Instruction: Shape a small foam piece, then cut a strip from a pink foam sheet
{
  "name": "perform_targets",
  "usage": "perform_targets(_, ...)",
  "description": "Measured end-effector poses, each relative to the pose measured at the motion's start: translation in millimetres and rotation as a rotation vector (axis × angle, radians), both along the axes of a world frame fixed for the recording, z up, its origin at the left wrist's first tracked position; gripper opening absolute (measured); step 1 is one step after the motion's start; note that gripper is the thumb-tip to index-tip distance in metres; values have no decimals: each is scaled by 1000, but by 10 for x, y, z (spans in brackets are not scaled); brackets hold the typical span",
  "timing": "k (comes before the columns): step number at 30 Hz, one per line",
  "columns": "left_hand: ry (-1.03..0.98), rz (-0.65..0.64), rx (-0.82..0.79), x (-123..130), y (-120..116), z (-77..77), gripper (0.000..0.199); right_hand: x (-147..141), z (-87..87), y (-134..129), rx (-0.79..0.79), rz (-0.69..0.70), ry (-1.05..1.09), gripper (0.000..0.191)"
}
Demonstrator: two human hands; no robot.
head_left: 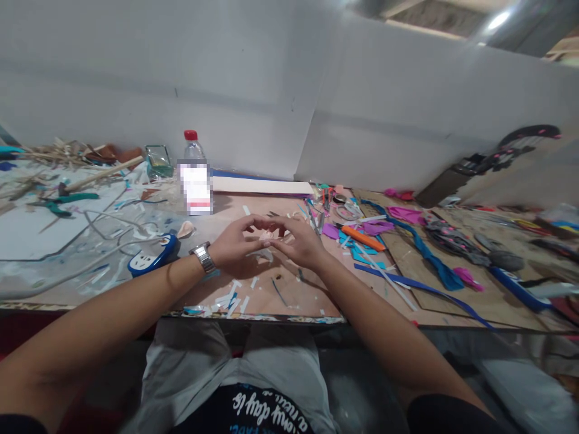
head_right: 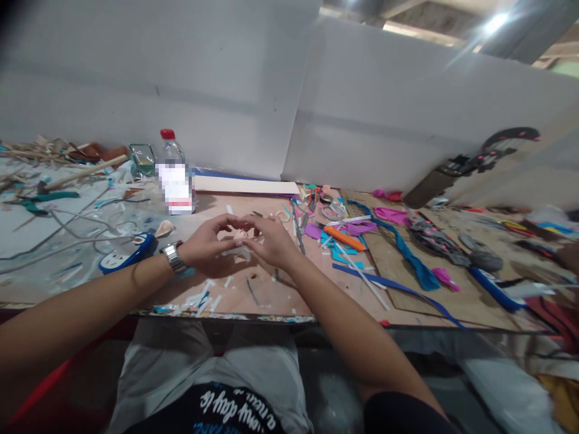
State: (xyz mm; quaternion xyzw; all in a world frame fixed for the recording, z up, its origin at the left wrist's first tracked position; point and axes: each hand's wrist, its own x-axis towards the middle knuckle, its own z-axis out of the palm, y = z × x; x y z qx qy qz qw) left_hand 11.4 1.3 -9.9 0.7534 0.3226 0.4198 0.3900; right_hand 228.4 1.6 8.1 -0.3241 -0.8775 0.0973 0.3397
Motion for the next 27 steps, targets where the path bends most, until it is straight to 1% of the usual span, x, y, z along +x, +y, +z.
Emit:
perform_targets(5,4,32,-12,5,-16,20,38,-6,0,14,9,3,-7,36)
perform_targets(9,4,58,1,-1,-12,34,33,-5,-8,28,21,-2,32,33)
perform_targets(14,-5,54,14,-14,13,16,33,8,-19,40,30,-40,61,42)
perform_targets(18,-49,62,-1,-5,19,6,34,12,10,15,24,-21,79,41)
perform_targets(20,-89,63,-43,3,24,1,35,9,27,-6,24,-22,91,37)
perform_targets(23,-137,59,-99,3,45,-10,36,4,36,-26,40,-53,110,27)
perform_targets(27,-141,66,-113,-13,62,-3,38,4,36,-28,70,-74,98,16)
